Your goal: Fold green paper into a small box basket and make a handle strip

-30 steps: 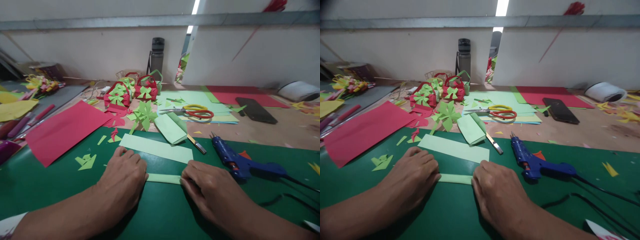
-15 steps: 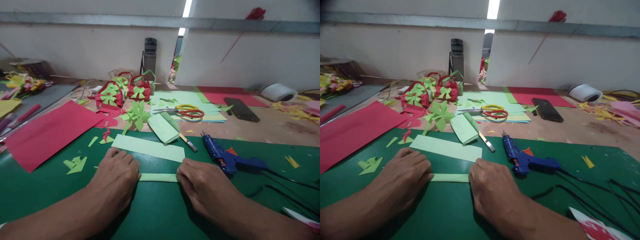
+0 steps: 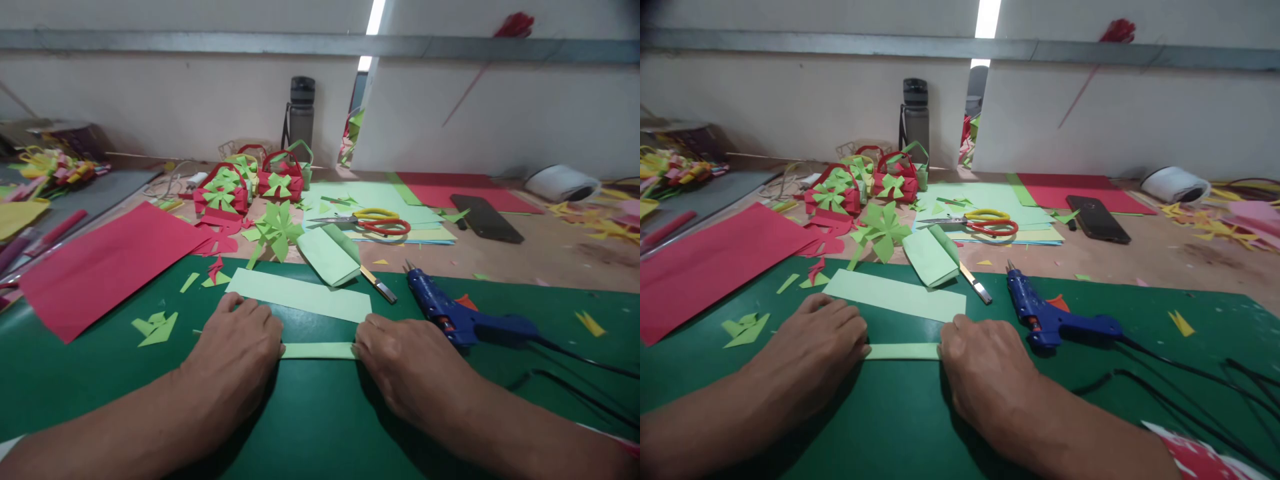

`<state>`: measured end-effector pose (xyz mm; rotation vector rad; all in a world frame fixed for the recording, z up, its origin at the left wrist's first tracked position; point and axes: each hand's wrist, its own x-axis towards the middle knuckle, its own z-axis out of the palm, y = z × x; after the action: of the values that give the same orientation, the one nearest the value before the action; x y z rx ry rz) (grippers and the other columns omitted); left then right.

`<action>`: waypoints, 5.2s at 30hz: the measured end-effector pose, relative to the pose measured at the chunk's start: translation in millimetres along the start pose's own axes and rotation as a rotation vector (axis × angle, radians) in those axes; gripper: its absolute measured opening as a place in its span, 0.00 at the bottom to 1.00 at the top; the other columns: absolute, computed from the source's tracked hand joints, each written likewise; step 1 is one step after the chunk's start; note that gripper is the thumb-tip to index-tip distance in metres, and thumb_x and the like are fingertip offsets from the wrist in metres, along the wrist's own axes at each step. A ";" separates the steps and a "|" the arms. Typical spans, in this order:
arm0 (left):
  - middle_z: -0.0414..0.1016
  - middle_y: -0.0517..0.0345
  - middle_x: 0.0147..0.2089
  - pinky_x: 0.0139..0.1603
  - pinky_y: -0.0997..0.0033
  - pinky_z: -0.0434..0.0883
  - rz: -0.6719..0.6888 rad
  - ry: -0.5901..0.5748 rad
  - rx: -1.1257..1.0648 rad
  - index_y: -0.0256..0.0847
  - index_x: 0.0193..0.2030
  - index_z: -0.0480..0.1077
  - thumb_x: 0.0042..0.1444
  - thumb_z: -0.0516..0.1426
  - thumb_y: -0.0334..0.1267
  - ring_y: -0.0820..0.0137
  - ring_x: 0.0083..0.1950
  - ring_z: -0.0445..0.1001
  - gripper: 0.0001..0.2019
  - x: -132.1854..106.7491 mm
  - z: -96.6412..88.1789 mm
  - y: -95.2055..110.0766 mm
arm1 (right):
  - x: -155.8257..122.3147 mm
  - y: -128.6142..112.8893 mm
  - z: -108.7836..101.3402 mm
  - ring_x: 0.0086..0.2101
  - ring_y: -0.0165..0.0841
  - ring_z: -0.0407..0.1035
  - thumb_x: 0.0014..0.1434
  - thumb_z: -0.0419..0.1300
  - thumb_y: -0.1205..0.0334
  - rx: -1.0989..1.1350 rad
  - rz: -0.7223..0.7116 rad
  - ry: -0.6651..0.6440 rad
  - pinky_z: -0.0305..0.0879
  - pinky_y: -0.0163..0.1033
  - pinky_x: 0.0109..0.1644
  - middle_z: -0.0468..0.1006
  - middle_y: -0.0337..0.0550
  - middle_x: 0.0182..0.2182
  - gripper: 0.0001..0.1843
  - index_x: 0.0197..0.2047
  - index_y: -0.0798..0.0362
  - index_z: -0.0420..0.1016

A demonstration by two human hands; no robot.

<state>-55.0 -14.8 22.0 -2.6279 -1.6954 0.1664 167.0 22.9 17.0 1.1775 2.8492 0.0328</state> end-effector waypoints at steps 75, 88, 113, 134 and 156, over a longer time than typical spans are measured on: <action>0.67 0.55 0.25 0.38 0.58 0.58 0.019 0.197 0.019 0.39 0.23 0.65 0.57 0.49 0.28 0.65 0.30 0.62 0.12 -3.7 4.5 9.2 | -3.8 8.4 9.4 0.18 0.30 0.58 0.58 0.48 0.68 0.063 -0.104 0.197 0.40 0.39 0.23 0.67 0.40 0.21 0.13 0.23 0.51 0.62; 0.67 0.55 0.24 0.37 0.59 0.58 0.045 0.170 0.068 0.39 0.23 0.65 0.58 0.49 0.28 0.65 0.28 0.63 0.13 -1.8 5.6 7.2 | -3.3 4.2 1.7 0.17 0.31 0.55 0.47 0.51 0.73 -0.032 -0.025 0.029 0.32 0.41 0.23 0.68 0.42 0.23 0.07 0.24 0.51 0.63; 0.63 0.60 0.30 0.57 0.37 0.48 0.343 0.197 0.142 0.57 0.63 0.51 0.61 0.49 0.32 0.67 0.31 0.61 0.25 -9.4 2.5 -3.9 | -7.6 10.3 1.5 0.32 0.40 0.63 0.63 0.45 0.70 -0.089 -0.520 0.415 0.56 0.47 0.38 0.71 0.47 0.30 0.17 0.51 0.59 0.69; 0.64 0.59 0.31 0.57 0.36 0.49 0.431 0.204 0.195 0.55 0.62 0.52 0.61 0.48 0.31 0.66 0.31 0.62 0.24 -5.9 6.8 -7.8 | -33.1 31.4 3.9 0.42 0.40 0.62 0.63 0.42 0.74 -0.194 -0.549 0.362 0.57 0.46 0.43 0.72 0.48 0.38 0.17 0.40 0.60 0.73; 0.67 0.63 0.25 0.54 0.38 0.53 0.429 0.168 0.328 0.55 0.63 0.51 0.59 0.52 0.30 0.67 0.26 0.66 0.27 1.0 -7.6 12.0 | -21.9 9.9 -1.2 0.31 0.36 0.60 0.59 0.54 0.68 -0.237 -0.485 0.286 0.55 0.44 0.36 0.71 0.44 0.30 0.06 0.39 0.58 0.71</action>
<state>-43.0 -18.5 28.7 -2.6189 -0.9451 0.1984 189.4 14.4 19.7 0.4512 3.1752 0.5366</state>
